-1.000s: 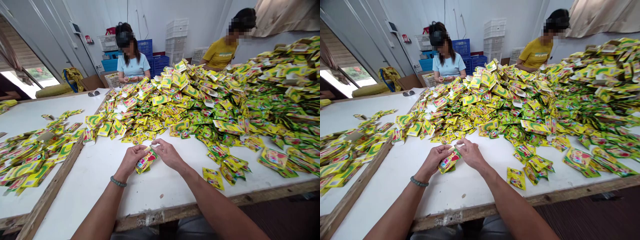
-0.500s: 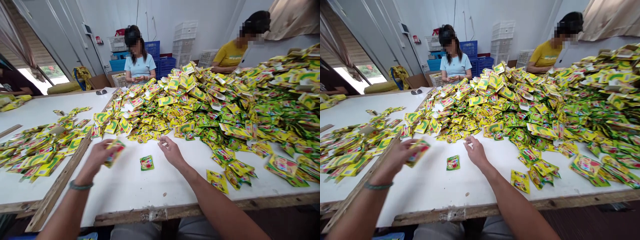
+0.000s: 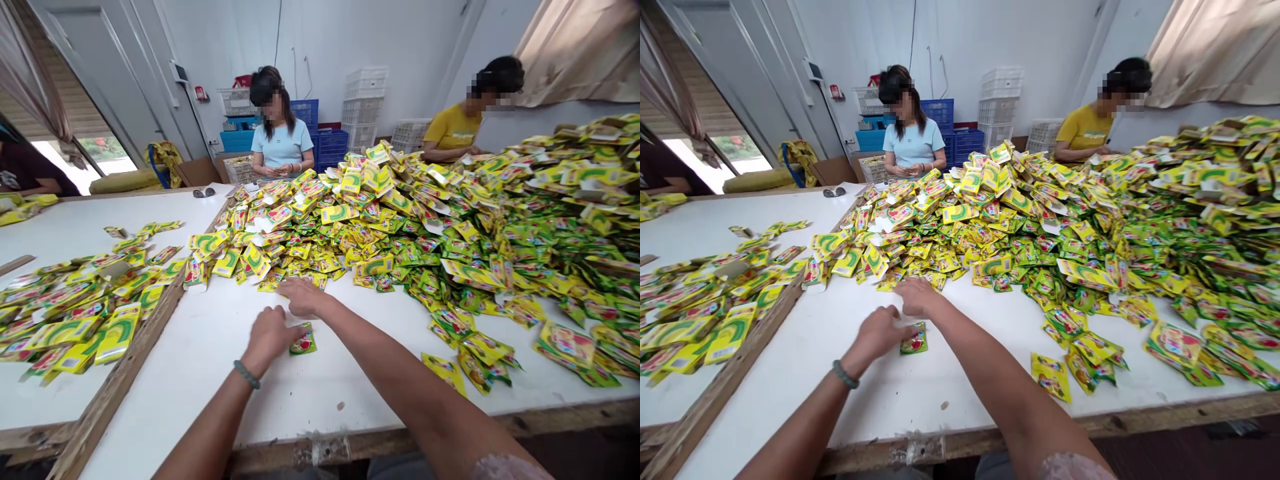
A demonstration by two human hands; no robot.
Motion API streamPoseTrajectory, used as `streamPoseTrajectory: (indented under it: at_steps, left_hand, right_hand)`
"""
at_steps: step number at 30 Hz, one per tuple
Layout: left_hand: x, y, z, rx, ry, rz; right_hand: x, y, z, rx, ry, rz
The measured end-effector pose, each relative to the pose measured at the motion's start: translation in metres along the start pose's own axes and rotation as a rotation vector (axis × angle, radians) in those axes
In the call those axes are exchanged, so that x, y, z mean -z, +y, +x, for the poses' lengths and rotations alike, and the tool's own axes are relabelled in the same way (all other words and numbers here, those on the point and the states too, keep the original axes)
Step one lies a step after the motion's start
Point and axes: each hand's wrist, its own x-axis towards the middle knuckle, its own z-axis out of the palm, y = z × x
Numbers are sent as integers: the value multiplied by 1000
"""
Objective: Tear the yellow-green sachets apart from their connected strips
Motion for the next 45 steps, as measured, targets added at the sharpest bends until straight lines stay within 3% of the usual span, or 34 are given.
streamPoseTrajectory:
  at_steps: [2,5,7,10,12,14,17,20,23,28,32,37,39,42,43,45]
  left_hand:
    - [-18,13,0,-72,-21,-6]
    - [-29,10,2,-64,-2,-164]
    - [-33,1,7,-31,25,-390]
    - [-37,-8,16,34,8,-908]
    - [-38,-9,20,92,-29,-1194]
    - [-38,-7,20,129,-42,-1304]
    - [-37,0,19,126,-76,-1310]
    - [-36,5,18,95,-159,-1329]
    - [-36,7,17,106,-289,-1429]
    - [-31,3,15,-25,-417,-1465]
    - [-23,-1,12,-142,-362,-1384]
    - [-20,-5,8,-257,-317,-1283]
    - [-17,-6,9,-266,-295,-1279]
    - [-5,-14,20,-240,-222,-1254]
    - [2,-19,26,-191,-142,-1199]
    - [19,-31,45,-26,124,-977]
  right_hand:
    - [-7,7,-6,-27,-7,-64]
    - [-14,20,-32,-101,97,-58]
    - [-16,27,-55,-172,222,56]
    - [-16,34,-86,-331,462,306]
    - [-14,35,-98,-459,543,446]
    - [-11,34,-103,-541,584,594]
    - [-6,25,-99,-495,567,955]
    - [-7,13,-93,-353,378,1181]
    - [-13,6,-90,-352,307,1137]
    - [-21,6,-88,-468,368,1031]
    - [-14,2,-91,-501,347,1256]
    - [-4,-4,-97,-382,-13,1359]
    - [-3,-3,-97,-379,19,1293]
    - [-1,3,-97,-424,174,1217]
    - [0,5,-97,-435,228,1201]
    - [2,8,-97,-441,313,1168]
